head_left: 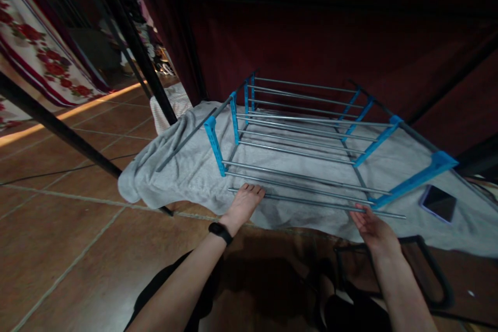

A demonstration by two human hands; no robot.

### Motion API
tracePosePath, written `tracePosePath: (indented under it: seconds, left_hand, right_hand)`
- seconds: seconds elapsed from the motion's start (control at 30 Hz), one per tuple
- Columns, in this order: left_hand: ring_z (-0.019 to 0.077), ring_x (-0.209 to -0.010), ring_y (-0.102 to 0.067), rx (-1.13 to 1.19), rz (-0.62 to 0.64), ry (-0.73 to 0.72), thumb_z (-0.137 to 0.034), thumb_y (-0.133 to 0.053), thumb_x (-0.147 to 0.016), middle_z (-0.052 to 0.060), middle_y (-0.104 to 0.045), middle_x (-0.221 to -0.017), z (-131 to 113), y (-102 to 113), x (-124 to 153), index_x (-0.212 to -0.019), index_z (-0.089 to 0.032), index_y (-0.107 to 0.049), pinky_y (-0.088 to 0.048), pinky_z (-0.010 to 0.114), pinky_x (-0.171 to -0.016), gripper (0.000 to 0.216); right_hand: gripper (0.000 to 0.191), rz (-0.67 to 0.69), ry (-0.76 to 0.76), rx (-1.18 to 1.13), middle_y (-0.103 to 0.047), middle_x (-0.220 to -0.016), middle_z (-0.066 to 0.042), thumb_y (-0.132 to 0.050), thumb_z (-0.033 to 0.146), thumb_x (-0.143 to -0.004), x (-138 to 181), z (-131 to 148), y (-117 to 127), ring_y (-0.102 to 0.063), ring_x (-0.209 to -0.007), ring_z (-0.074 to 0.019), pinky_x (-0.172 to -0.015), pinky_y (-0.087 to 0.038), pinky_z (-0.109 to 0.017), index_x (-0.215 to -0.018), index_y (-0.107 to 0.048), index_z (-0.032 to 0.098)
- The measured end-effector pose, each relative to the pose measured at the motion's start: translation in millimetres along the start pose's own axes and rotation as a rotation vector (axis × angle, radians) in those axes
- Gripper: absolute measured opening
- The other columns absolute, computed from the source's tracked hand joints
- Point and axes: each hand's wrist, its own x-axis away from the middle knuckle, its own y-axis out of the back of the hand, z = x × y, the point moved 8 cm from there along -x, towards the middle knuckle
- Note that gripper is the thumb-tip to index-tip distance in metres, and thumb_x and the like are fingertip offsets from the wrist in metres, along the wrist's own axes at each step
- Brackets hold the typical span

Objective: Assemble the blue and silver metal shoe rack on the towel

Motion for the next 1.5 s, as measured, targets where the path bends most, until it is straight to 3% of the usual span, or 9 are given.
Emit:
tracePosePath:
  seconds: [0.2, 0.4, 0.77, 0.9, 1.0, 1.17, 1.37, 1.5]
  left_hand:
    - [0.0218, -0.092, -0.056, -0.005, 0.012, 0.007, -0.006, -0.04, -0.091, 0.009, -0.064, -0.101, 2.0, -1.5, 0.5, -0.101, -0.017, -0.062, -0.038, 0.037, -0.085, 0.027]
    - [0.0219, -0.092, -0.058, 0.049, -0.059, 0.08, -0.007, -0.041, -0.09, 0.008, -0.065, -0.098, 13.4, -0.3, 2.1, -0.099, -0.018, -0.063, -0.038, 0.037, -0.087, 0.026]
    - [0.0268, -0.104, -0.058, 0.175, -0.232, 0.454, -0.015, -0.053, -0.083, 0.008, -0.07, -0.099, 74.5, 6.2, 19.0, -0.093, -0.022, -0.067, -0.032, 0.044, -0.1, 0.019]
    - [0.028, -0.101, -0.059, 0.274, -0.293, 0.606, -0.019, -0.054, -0.083, 0.01, -0.069, -0.102, 98.7, 4.8, 31.0, -0.093, -0.022, -0.068, -0.037, 0.042, -0.094, 0.017]
    - [0.0228, -0.084, -0.06, 0.529, -0.32, 0.734, -0.014, -0.057, -0.078, 0.007, -0.068, -0.091, 117.6, -2.1, 38.9, -0.09, -0.021, -0.069, -0.042, 0.033, -0.079, 0.018]
    - [0.0124, -0.057, -0.053, 1.392, -0.455, 0.996, 0.003, -0.06, -0.063, -0.003, -0.057, -0.057, 133.7, -33.8, 48.5, -0.073, -0.018, -0.067, -0.04, 0.021, -0.057, 0.025]
    - [0.0113, -0.056, -0.062, 1.734, -0.593, 1.103, -0.001, -0.062, -0.071, 0.001, -0.065, -0.069, 130.8, -43.0, 52.4, -0.086, -0.015, -0.059, -0.05, 0.022, -0.058, 0.021]
    - [0.0111, -0.06, -0.065, 1.91, -0.668, 1.136, 0.001, -0.054, -0.081, 0.003, -0.067, -0.072, 128.9, -44.6, 53.2, -0.083, -0.015, -0.055, -0.053, 0.021, -0.059, 0.016]
  right_hand:
    - [0.023, 0.035, -0.039, 0.007, -0.067, -0.083, -0.003, -0.044, 0.006, -0.092, 1.2, -6.3, -7.3, -0.069, -0.076, -0.012, -0.068, -0.063, -0.027, -0.077, -0.059, 0.016]
    - [0.02, 0.045, -0.058, 0.01, -0.067, -0.079, -0.003, -0.048, 0.006, -0.09, 12.6, -7.6, -17.6, -0.068, -0.072, -0.0112, -0.069, -0.062, -0.026, -0.078, -0.06, 0.015]
    - [0.019, 0.049, -0.096, -0.015, -0.067, -0.077, -0.003, -0.047, 0.005, -0.089, 16.1, -5.0, -18.6, -0.068, -0.071, -0.0113, -0.069, -0.062, -0.026, -0.078, -0.06, 0.015]
    - [0.019, 0.058, -0.089, -0.019, -0.067, -0.079, -0.003, -0.047, 0.005, -0.089, 13.7, -3.5, -17.0, -0.068, -0.072, -0.0114, -0.069, -0.062, -0.026, -0.079, -0.06, 0.015]
    - [0.021, 0.039, -0.076, -0.027, -0.067, -0.08, -0.004, -0.045, 0.005, -0.09, 11.1, -0.7, -13.2, -0.068, -0.074, -0.0122, -0.068, -0.063, -0.027, -0.079, -0.06, 0.016]
    - [0.022, 0.033, -0.079, -0.029, -0.067, -0.08, -0.004, -0.043, 0.007, -0.092, 10.4, -0.9, -13.5, -0.069, -0.074, -0.0119, -0.068, -0.062, -0.026, -0.079, -0.059, 0.016]
    - [0.021, 0.053, -0.084, -0.023, -0.067, -0.08, -0.003, -0.044, 0.007, -0.092, 13.1, -8.8, -20.8, -0.068, -0.073, -0.0112, -0.07, -0.062, -0.026, -0.08, -0.059, 0.016]
    - [0.018, 0.072, -0.085, -0.023, -0.068, -0.082, -0.004, -0.047, 0.007, -0.09, 12.9, -13.7, -22.8, -0.068, -0.076, -0.012, -0.072, -0.062, -0.026, -0.08, -0.059, 0.015]
